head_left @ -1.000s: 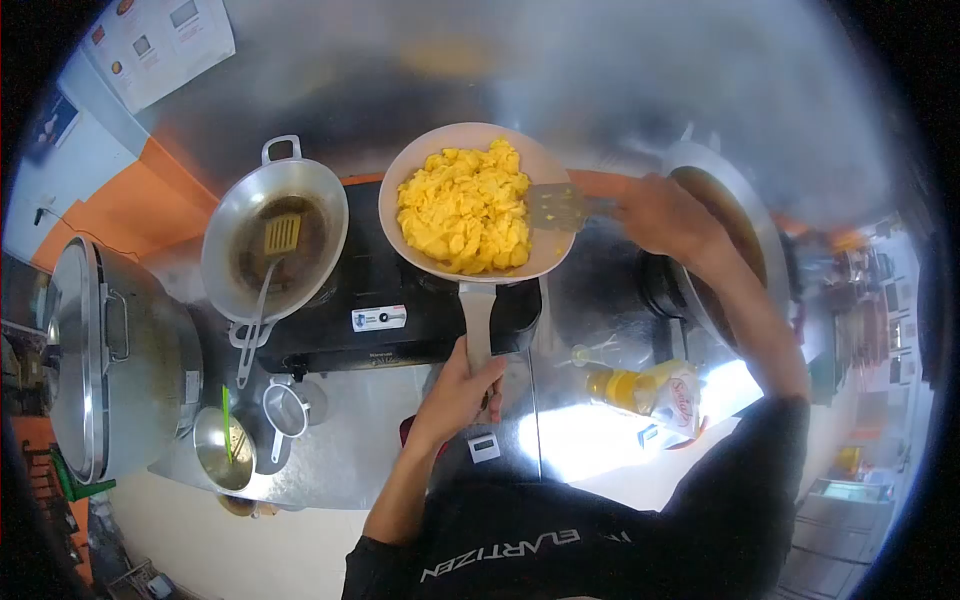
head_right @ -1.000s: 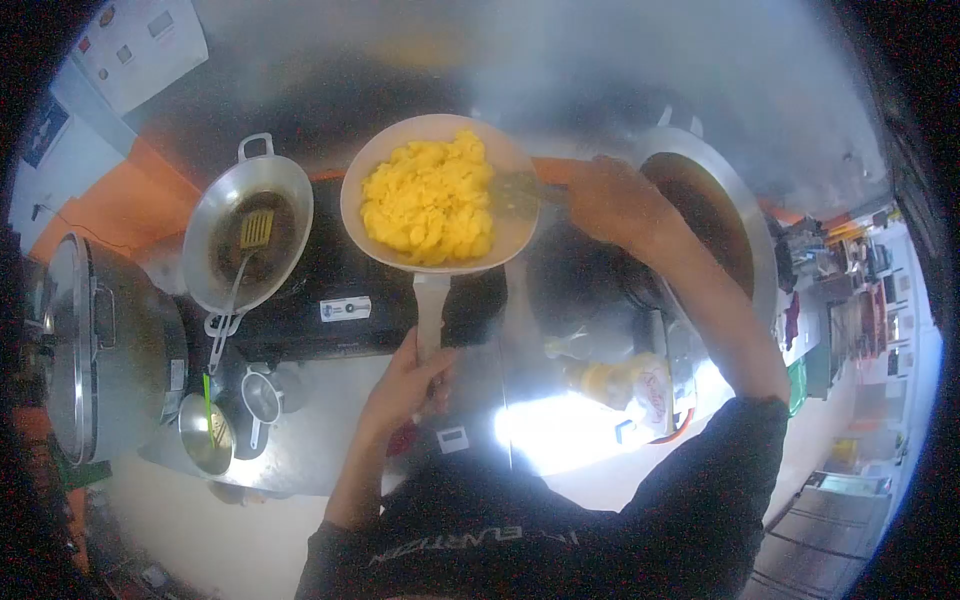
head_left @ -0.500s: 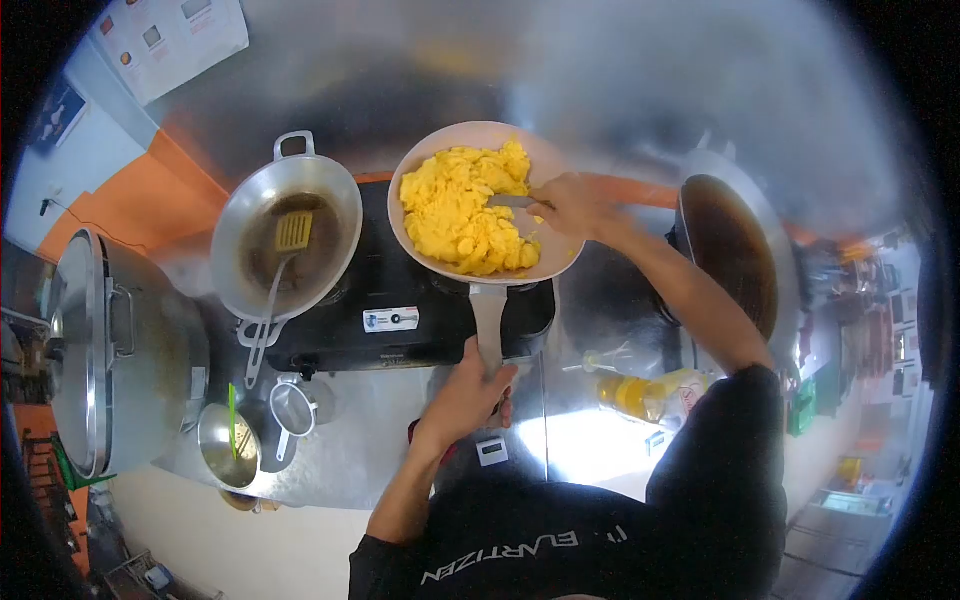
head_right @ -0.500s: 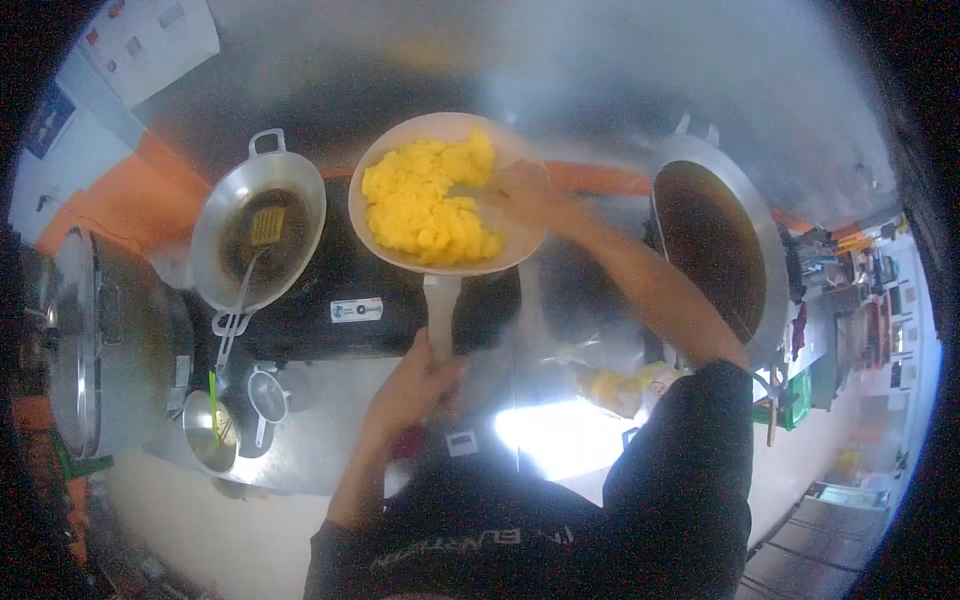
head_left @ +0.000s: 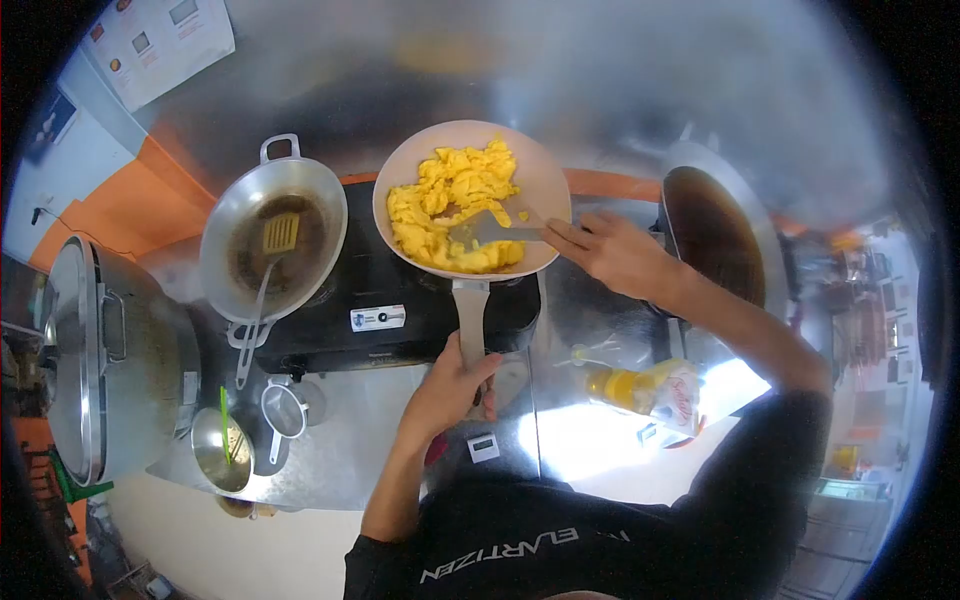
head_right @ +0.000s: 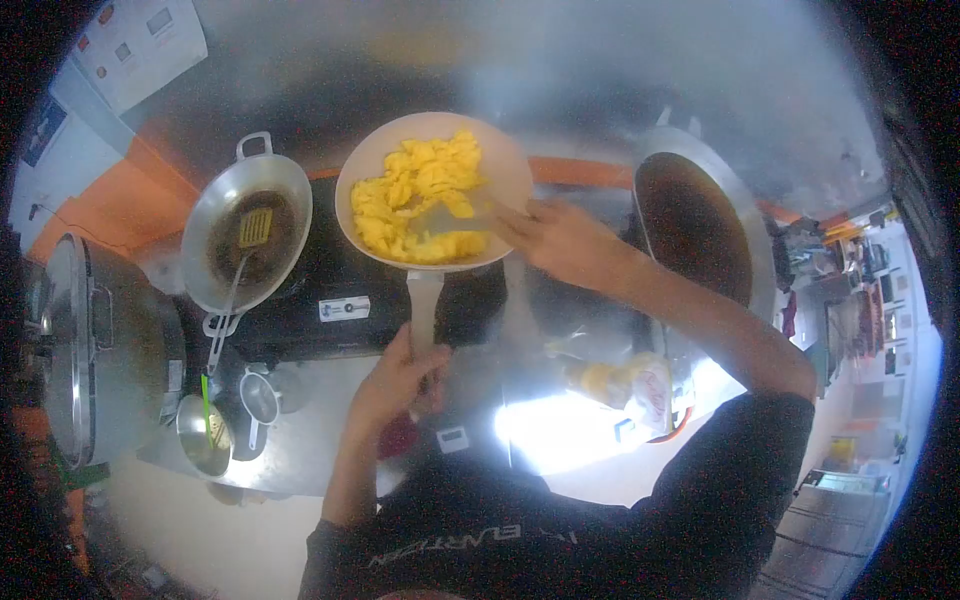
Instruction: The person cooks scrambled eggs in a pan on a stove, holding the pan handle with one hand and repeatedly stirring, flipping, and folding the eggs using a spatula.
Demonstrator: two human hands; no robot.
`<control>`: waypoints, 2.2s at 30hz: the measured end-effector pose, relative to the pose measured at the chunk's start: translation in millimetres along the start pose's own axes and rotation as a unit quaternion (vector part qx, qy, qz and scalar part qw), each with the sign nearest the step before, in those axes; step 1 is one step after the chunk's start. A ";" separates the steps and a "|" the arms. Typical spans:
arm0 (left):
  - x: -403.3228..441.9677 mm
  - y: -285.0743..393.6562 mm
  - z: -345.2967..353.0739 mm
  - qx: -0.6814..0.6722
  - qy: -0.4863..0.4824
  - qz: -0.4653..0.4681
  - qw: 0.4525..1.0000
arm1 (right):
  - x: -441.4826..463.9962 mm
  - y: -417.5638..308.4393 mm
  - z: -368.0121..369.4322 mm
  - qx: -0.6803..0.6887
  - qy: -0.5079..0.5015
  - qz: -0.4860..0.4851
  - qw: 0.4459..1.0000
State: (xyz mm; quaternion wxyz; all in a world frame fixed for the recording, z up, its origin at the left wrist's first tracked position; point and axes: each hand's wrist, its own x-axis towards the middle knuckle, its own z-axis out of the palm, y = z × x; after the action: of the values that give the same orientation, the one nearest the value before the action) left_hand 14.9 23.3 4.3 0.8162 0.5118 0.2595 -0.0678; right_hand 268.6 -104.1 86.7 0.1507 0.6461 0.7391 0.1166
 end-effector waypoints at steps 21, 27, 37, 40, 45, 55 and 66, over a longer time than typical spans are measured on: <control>-2.1 0.3 -0.5 0.051 -0.010 0.025 0.998 | 44.3 -2.2 85.8 0.002 0.037 0.150 0.988; 2.6 -8.2 0.1 -0.007 -0.006 0.024 1.000 | 31.8 57.5 11.1 0.100 0.076 0.147 0.981; -3.0 8.0 5.0 0.091 0.019 -0.010 0.996 | 82.7 103.6 23.8 0.083 -0.001 0.143 0.986; -4.4 10.1 3.6 0.097 0.024 -0.015 0.995 | 117.2 121.4 89.8 0.145 0.012 0.073 0.987; -3.3 10.5 2.9 0.108 0.030 -0.012 0.994 | 112.0 103.3 70.2 0.198 -0.060 0.031 0.978; -5.6 16.9 5.2 0.107 0.025 -0.005 0.994 | 97.7 105.3 73.3 0.507 -0.174 0.156 0.829; -5.2 11.3 5.3 0.092 0.021 -0.003 0.996 | 123.9 167.1 8.5 0.407 -0.307 0.289 0.810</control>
State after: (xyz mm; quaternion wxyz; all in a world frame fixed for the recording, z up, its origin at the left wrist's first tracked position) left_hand 16.6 23.2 17.7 0.7600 0.5850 0.2706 -0.0831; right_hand 410.7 41.4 131.2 0.0519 0.8343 0.4133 -0.3612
